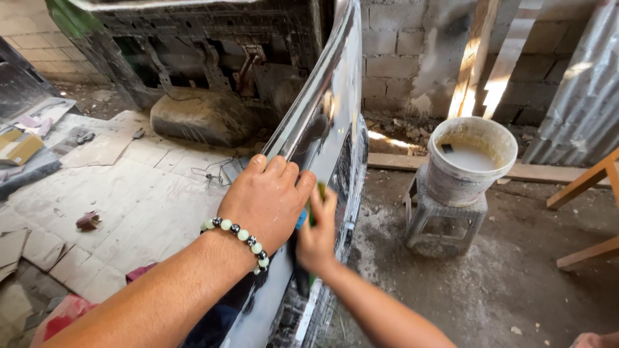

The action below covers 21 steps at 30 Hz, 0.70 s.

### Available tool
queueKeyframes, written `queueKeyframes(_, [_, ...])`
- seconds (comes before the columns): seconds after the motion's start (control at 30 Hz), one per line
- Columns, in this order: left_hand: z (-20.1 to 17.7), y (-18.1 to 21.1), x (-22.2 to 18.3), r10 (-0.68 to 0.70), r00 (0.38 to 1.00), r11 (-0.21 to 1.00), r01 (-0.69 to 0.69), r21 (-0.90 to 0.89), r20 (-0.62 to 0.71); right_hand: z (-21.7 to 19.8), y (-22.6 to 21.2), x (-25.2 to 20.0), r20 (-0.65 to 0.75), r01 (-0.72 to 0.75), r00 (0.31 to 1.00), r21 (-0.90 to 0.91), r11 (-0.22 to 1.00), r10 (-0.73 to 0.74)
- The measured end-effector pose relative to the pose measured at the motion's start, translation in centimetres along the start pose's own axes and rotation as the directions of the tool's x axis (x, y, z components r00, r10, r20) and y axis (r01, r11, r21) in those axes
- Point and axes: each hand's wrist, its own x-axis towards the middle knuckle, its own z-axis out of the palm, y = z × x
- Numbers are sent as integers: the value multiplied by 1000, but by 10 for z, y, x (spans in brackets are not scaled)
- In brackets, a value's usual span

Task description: The person scrubs the side panel of a car with a green sponge, repeatedly dipping it into a bucket of water to rinse. The person works on the lower section of the vehicle's body, moving the sponge back and forth to clean the surface.

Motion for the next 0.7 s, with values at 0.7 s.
queueKeyframes(0.7, [7, 9, -11, 187, 982, 982, -185, 40, -35, 8, -30, -38, -46, -302, 951, 75, 950, 306])
